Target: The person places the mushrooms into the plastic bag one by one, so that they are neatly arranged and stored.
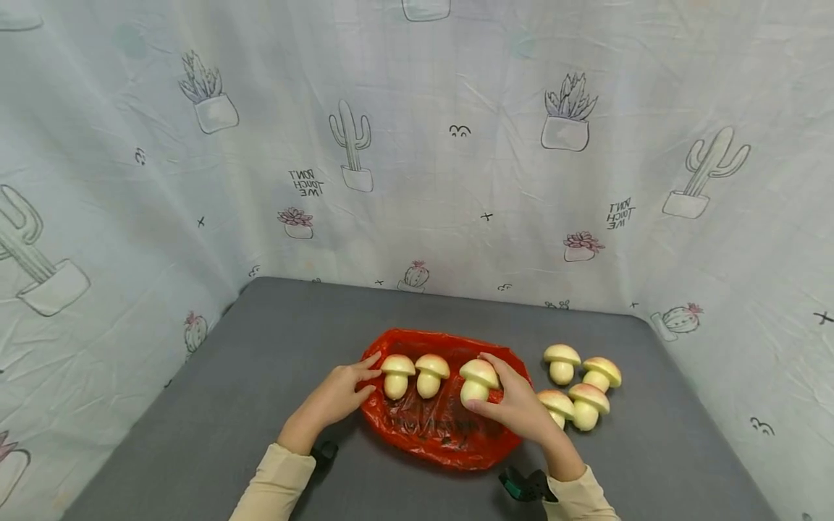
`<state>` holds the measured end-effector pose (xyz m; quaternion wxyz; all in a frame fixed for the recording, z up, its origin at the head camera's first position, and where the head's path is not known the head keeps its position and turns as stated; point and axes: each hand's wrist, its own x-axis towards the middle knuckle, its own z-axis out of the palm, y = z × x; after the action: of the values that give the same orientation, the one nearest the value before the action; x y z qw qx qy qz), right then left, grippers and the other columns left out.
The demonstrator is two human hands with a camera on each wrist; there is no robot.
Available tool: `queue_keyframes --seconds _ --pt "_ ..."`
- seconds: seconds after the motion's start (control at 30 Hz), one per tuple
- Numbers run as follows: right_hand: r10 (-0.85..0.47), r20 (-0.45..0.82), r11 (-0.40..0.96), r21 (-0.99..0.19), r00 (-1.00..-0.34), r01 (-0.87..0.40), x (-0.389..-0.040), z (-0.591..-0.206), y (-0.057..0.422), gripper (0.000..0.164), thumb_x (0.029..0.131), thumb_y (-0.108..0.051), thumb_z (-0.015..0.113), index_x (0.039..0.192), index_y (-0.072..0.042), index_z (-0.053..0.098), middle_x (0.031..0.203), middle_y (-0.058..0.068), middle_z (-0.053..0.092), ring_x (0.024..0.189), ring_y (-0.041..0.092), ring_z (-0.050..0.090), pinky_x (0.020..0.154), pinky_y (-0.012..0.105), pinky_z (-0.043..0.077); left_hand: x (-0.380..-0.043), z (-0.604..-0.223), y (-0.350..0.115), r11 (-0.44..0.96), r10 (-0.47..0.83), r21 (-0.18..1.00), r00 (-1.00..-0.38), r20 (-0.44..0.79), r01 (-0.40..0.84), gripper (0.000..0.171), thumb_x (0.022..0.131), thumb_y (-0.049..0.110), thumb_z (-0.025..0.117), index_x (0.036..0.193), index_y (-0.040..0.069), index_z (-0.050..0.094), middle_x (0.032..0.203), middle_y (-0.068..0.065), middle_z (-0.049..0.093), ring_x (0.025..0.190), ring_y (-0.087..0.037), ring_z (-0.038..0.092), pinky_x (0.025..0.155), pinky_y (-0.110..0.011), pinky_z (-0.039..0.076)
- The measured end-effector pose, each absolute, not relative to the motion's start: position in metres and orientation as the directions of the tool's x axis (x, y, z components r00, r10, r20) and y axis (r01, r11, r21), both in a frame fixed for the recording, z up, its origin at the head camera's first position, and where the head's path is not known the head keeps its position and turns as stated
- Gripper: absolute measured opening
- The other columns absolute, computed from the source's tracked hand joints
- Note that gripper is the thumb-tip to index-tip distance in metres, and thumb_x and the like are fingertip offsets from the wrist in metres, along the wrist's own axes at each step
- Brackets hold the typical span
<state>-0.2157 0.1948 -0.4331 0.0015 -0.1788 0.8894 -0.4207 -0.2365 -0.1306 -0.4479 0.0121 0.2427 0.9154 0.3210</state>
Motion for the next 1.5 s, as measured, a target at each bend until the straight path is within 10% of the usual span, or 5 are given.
queue_keyframes --seconds 1.5 --pt "-0.320 0.119 0.662 -0.682 -0.940 -0.311 -0.262 -0.479 0.174 0.085 0.077 -0.031 0.078 0.140 0.008 0.037 0.135 0.024 0.049 0.120 0.037 0.049 0.096 0.051 0.042 -0.239 -0.447 -0.130 0.678 0.436 0.609 -0.892 0.118 0.411 0.036 0.089 0.004 0.060 0.125 -0.002 0.061 0.144 -0.018 0.043 0.041 -0.003 0.021 0.043 -0.018 0.030"
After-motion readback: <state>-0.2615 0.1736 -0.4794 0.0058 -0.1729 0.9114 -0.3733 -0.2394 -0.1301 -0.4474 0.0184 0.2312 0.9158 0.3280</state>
